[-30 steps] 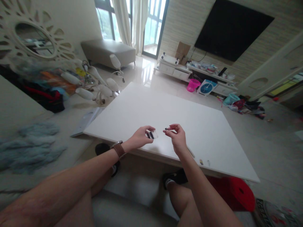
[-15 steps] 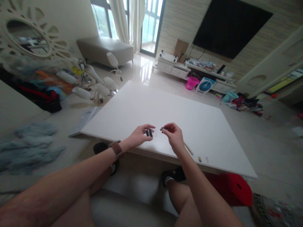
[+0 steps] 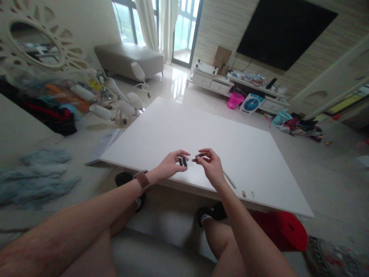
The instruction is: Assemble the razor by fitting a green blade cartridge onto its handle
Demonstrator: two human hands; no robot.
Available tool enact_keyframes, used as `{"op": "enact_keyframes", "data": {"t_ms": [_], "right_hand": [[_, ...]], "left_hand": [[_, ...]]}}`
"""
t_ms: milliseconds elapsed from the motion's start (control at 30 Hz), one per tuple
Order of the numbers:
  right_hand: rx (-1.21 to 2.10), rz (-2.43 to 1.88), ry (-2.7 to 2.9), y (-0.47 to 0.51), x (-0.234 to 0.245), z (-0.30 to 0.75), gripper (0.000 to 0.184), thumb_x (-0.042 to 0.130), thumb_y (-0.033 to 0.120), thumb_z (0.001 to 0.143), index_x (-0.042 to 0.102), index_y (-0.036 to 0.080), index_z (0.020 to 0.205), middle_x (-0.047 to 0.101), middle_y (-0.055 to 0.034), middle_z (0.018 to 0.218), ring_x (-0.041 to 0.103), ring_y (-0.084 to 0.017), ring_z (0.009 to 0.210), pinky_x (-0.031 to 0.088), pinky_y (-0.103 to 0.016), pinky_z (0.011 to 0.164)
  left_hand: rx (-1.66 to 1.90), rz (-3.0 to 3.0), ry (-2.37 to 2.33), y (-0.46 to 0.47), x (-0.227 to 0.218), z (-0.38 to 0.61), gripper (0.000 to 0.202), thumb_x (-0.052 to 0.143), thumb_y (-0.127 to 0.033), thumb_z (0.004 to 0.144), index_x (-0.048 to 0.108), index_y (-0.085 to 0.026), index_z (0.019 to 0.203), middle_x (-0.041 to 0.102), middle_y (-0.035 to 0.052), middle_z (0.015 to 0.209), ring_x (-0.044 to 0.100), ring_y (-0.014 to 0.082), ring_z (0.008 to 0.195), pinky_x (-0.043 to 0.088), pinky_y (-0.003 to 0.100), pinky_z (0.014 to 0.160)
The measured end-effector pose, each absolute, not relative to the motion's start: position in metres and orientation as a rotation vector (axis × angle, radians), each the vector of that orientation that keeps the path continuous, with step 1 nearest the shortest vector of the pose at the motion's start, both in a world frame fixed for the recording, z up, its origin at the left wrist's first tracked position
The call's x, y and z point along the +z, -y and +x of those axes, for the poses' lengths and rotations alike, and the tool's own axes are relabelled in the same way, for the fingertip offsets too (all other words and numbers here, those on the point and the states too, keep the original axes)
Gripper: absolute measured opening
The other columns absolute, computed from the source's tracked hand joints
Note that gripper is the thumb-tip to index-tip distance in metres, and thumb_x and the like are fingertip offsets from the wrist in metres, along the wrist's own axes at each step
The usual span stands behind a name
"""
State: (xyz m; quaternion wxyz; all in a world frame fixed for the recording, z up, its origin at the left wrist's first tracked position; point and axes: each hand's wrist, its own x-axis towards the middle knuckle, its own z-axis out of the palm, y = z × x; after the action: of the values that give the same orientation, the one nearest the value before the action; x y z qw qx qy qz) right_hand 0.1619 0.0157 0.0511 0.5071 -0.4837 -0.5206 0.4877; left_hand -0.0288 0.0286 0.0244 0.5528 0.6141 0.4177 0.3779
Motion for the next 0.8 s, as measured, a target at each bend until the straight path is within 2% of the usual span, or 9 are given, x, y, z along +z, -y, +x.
{"op": "enact_keyframes", "data": {"t_ms": [167,333,500,633,800], "right_hand": [[1.174,-1.161,1.286,-0.016,0.048,0.162,0.029,0.070,0.023,0.076,0.055,0.023,0.101,0.072,-0.0003,0.087,0.070,-0.017,0.070,0.052,-0.031,0.070],[1.183,-1.113,1.313,-0.017,0.044,0.161,0.029,0.070,0.025,0.079,0.052,0.024,0.102,0.075,-0.0021,0.090,0.070,-0.017,0.074,0.054,-0.034,0.075],[1.095,-1.178,1.432,-0.014,0.045,0.161,0.014,0.068,0.028,0.083,0.063,0.022,0.094,0.075,-0.0055,0.093,0.071,-0.020,0.079,0.055,-0.036,0.077],[0.841,-1.254,1.615,-0.011,0.049,0.160,0.015,0.066,0.024,0.084,0.073,0.022,0.097,0.071,-0.0056,0.089,0.069,-0.019,0.078,0.055,-0.034,0.073],[0.658,-1.256,1.706,-0.005,0.054,0.152,0.009,0.065,0.021,0.085,0.073,0.021,0.089,0.072,-0.0040,0.082,0.067,-0.018,0.074,0.054,-0.031,0.070]], "left_hand": [[0.915,1.413,-0.983,-0.026,0.026,-0.027,0.050,0.077,-0.010,0.062,0.060,-0.017,0.109,0.068,0.0059,0.097,0.066,0.0200,0.093,0.048,0.035,0.086],[0.875,1.321,-0.939,-0.022,0.032,-0.026,0.050,0.078,-0.013,0.064,0.047,-0.020,0.103,0.072,0.0086,0.100,0.070,0.0204,0.085,0.048,0.031,0.072],[0.865,1.296,-0.910,-0.020,0.032,-0.026,0.052,0.079,-0.018,0.069,0.039,-0.022,0.102,0.075,0.0096,0.098,0.070,0.0196,0.079,0.047,0.030,0.068],[0.865,1.305,-0.949,-0.019,0.031,-0.025,0.050,0.077,-0.017,0.070,0.043,-0.021,0.107,0.074,0.0104,0.100,0.069,0.0197,0.082,0.048,0.031,0.069],[0.859,1.131,-0.879,-0.016,0.037,-0.020,0.052,0.075,-0.008,0.064,0.050,-0.018,0.109,0.068,0.0097,0.106,0.069,0.0199,0.084,0.055,0.038,0.075]]}}
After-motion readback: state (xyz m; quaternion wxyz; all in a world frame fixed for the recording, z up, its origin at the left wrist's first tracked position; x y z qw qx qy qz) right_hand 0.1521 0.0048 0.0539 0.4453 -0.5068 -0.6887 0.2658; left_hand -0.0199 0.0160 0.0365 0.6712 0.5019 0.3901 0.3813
